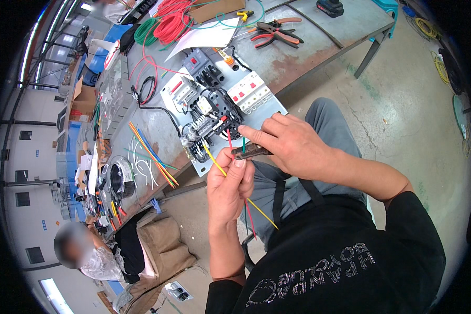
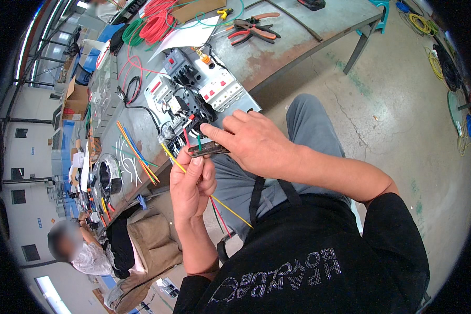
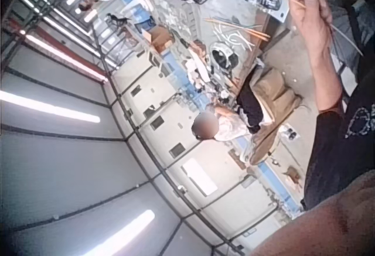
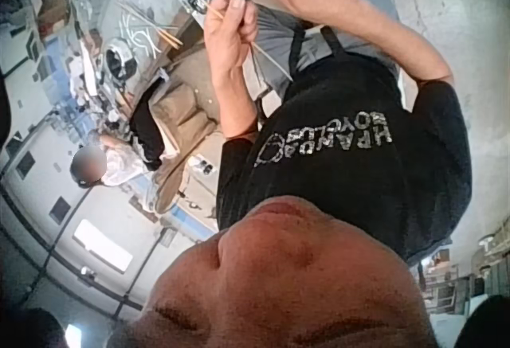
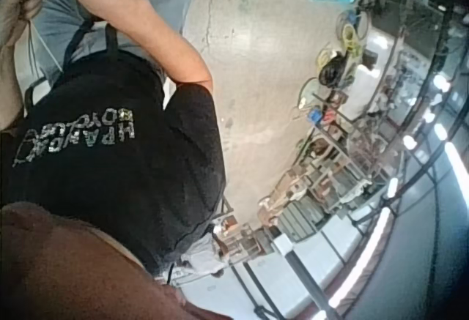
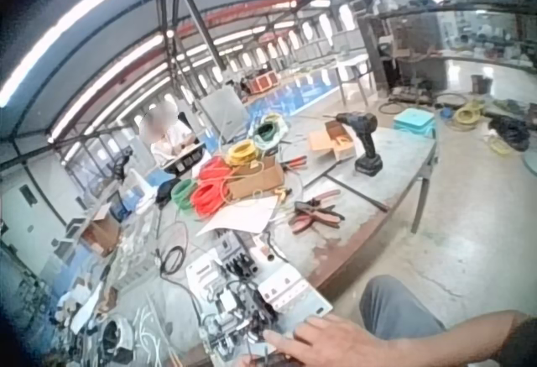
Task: The person strips insulation from red, yellow, and green wires using pliers and inserts them into terminals on an electrical panel. The person uses a screwdriver to tighten the terminal screws and secures the wires in place.
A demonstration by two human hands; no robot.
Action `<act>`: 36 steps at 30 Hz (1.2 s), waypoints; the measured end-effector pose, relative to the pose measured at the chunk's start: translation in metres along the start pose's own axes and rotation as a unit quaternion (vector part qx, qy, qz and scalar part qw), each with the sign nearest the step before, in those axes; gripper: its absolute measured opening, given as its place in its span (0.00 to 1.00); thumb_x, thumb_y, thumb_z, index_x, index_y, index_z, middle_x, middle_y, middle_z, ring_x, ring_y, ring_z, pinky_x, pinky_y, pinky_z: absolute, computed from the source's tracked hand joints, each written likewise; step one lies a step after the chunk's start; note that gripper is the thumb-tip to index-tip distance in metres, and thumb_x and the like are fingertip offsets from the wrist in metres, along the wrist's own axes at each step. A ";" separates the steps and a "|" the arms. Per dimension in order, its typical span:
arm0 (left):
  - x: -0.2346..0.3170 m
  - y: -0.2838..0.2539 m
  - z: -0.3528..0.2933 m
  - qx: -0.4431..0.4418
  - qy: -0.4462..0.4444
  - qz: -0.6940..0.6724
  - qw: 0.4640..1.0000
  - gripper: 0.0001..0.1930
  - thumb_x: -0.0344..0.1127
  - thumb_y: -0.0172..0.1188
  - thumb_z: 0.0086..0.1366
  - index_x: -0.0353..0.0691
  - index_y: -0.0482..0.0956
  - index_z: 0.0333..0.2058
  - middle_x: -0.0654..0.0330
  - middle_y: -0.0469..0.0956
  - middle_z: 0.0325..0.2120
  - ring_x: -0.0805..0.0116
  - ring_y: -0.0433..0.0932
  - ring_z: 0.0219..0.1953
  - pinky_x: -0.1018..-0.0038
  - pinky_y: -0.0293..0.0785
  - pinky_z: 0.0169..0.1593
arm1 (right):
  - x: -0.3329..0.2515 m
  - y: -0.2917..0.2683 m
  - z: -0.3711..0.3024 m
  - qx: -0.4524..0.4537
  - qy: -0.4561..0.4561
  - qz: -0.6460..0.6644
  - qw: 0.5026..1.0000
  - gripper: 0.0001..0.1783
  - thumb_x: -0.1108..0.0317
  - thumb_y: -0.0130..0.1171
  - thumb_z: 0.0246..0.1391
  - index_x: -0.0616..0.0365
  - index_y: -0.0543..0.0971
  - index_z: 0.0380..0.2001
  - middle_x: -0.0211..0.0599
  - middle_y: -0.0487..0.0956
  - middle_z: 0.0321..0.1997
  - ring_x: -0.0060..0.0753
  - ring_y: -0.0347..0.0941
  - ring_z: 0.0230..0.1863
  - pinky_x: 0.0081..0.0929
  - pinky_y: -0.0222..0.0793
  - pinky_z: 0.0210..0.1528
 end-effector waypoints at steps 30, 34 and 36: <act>0.000 0.005 0.000 -0.004 0.016 0.007 1.000 0.09 0.34 0.54 0.75 0.40 0.72 0.50 0.65 0.70 0.23 0.84 0.54 0.16 0.84 0.48 0.19 | 0.004 0.005 -0.002 0.010 0.032 0.048 0.998 0.27 0.72 0.63 0.50 0.49 0.78 0.57 0.39 0.70 0.33 0.47 0.74 0.36 0.42 0.70 0.41; 0.002 0.006 -0.001 -0.005 0.015 0.004 1.000 0.08 0.34 0.53 0.75 0.40 0.71 0.49 0.64 0.70 0.23 0.84 0.54 0.16 0.84 0.48 0.18 | 0.006 0.009 -0.002 0.025 0.023 0.053 0.998 0.26 0.72 0.62 0.51 0.49 0.78 0.56 0.38 0.70 0.32 0.46 0.74 0.35 0.42 0.70 0.40; 0.003 0.007 -0.002 -0.004 0.015 0.002 1.000 0.08 0.34 0.53 0.76 0.40 0.71 0.49 0.64 0.70 0.23 0.84 0.53 0.16 0.84 0.47 0.18 | 0.007 0.010 -0.001 0.028 0.019 0.054 0.998 0.26 0.72 0.61 0.51 0.48 0.78 0.56 0.38 0.70 0.32 0.46 0.74 0.34 0.42 0.69 0.40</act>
Point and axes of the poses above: each hand's wrist, its own z-axis towards the middle knuckle, its own y-axis out of the palm, x = y × z, the point moved 1 cm from there along z, towards the middle knuckle
